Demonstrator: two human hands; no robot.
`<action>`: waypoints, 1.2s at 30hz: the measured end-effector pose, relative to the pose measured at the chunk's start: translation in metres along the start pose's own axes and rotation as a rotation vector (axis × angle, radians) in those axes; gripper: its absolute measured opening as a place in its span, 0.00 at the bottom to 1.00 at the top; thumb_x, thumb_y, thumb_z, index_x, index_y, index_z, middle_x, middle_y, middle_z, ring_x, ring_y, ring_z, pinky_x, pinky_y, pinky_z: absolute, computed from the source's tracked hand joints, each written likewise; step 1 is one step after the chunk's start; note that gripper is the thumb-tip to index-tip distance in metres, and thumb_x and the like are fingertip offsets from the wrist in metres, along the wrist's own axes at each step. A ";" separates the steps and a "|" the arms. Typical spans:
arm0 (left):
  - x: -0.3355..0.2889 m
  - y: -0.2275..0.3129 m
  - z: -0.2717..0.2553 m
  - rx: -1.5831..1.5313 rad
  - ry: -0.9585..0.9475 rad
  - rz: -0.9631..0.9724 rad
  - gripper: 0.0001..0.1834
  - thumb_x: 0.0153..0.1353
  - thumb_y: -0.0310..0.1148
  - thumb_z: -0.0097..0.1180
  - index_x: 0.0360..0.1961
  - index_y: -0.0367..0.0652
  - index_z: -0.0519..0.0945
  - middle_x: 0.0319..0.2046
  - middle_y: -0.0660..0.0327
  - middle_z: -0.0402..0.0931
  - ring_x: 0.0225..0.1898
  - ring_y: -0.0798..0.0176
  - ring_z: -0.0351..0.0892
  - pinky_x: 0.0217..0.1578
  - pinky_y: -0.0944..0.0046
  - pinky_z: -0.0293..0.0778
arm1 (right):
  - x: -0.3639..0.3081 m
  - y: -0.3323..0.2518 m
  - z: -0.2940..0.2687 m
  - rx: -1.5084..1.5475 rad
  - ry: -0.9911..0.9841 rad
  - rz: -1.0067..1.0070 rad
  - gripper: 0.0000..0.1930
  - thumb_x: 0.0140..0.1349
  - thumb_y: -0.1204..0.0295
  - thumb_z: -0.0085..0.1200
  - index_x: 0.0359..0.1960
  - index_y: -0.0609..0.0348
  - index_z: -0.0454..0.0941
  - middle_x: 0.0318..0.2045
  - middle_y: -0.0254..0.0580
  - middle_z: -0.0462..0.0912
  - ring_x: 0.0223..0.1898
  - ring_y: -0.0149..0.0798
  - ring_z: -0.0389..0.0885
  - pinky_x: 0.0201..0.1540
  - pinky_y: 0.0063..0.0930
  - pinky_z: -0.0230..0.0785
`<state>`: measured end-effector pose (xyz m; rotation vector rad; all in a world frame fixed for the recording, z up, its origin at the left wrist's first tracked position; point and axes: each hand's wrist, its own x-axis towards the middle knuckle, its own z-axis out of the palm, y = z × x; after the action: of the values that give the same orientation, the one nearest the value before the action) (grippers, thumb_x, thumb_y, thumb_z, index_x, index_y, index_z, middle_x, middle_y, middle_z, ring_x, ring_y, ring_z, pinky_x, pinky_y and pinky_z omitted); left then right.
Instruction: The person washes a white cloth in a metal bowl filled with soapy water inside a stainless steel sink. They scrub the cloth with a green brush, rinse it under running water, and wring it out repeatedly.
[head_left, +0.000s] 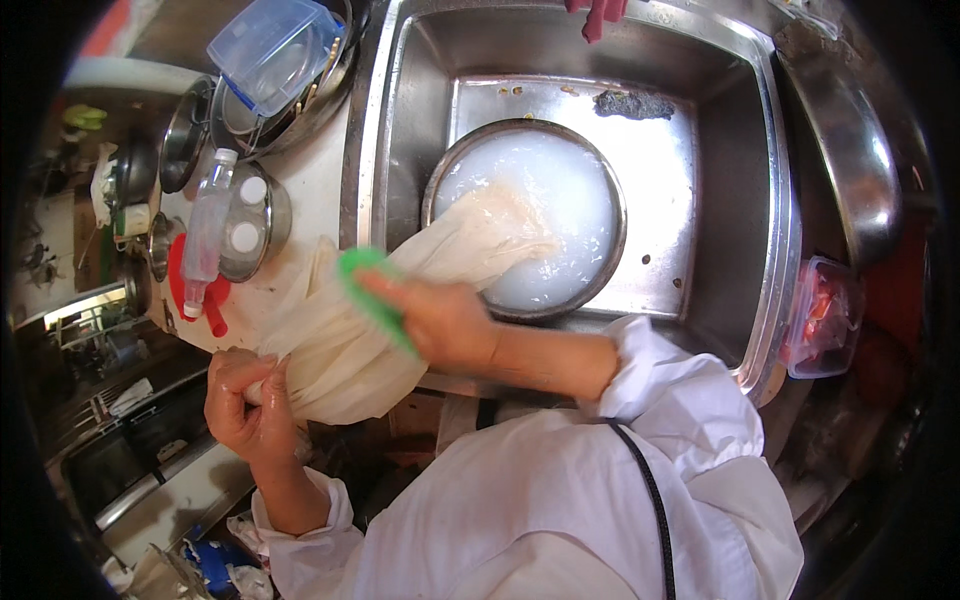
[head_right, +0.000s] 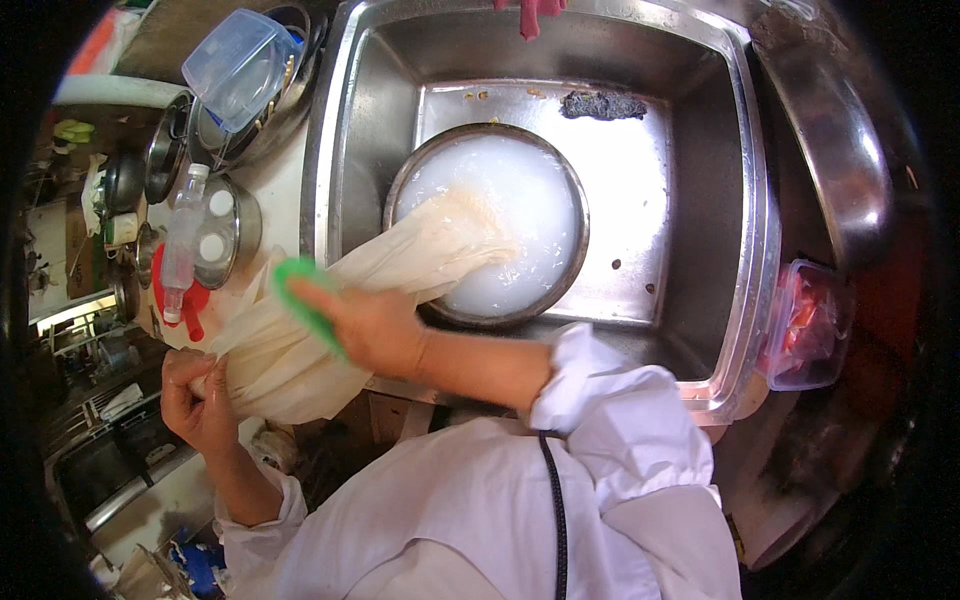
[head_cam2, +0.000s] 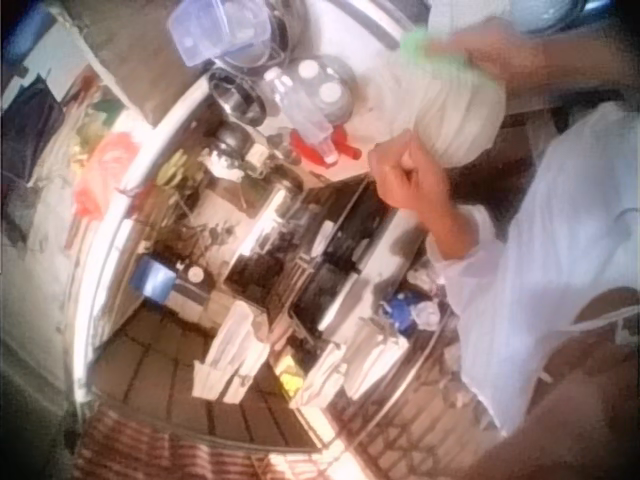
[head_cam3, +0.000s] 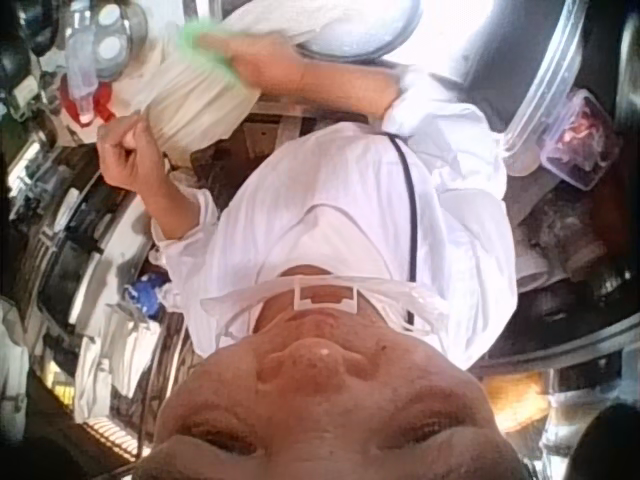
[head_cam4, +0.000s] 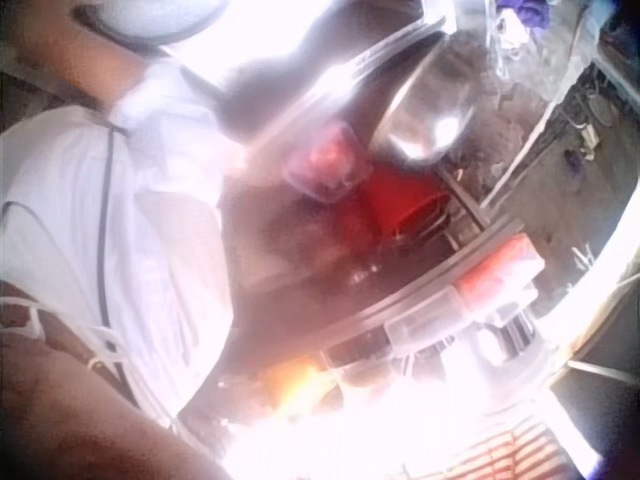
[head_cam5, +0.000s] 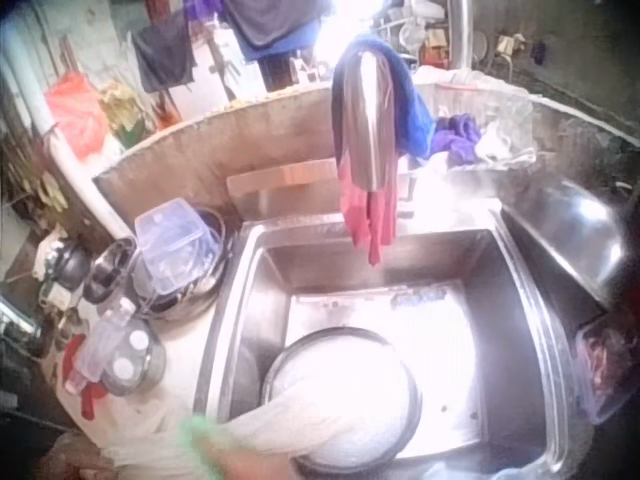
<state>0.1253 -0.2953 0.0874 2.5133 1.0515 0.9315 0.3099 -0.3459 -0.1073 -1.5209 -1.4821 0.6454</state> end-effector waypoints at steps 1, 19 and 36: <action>0.000 -0.001 -0.001 0.043 -0.015 -0.032 0.10 0.39 0.12 0.57 0.21 0.36 0.72 0.20 0.59 0.69 0.22 0.65 0.65 0.26 0.70 0.61 | 0.000 -0.001 0.005 -0.059 -0.110 -0.025 0.31 0.50 0.77 0.44 0.58 0.36 0.56 0.28 0.46 0.77 0.21 0.47 0.76 0.21 0.40 0.66; -0.003 -0.033 -0.045 0.056 0.261 -0.267 0.06 0.49 0.18 0.57 0.25 0.37 0.72 0.24 0.65 0.68 0.27 0.73 0.65 0.33 0.76 0.62 | -0.030 0.151 -0.016 -0.773 -0.409 0.548 0.31 0.52 0.72 0.43 0.61 0.42 0.50 0.25 0.47 0.79 0.28 0.49 0.78 0.30 0.41 0.68; -0.008 -0.054 -0.045 0.116 0.168 -0.410 0.06 0.49 0.22 0.59 0.26 0.40 0.73 0.25 0.71 0.68 0.28 0.78 0.63 0.31 0.79 0.62 | -0.043 0.151 -0.045 1.018 0.090 1.180 0.09 0.59 0.70 0.43 0.34 0.60 0.75 0.26 0.42 0.78 0.24 0.31 0.77 0.25 0.23 0.70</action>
<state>0.0623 -0.2627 0.0933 2.2007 1.6365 0.9890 0.4180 -0.3810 -0.2245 -1.3657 0.0951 1.6354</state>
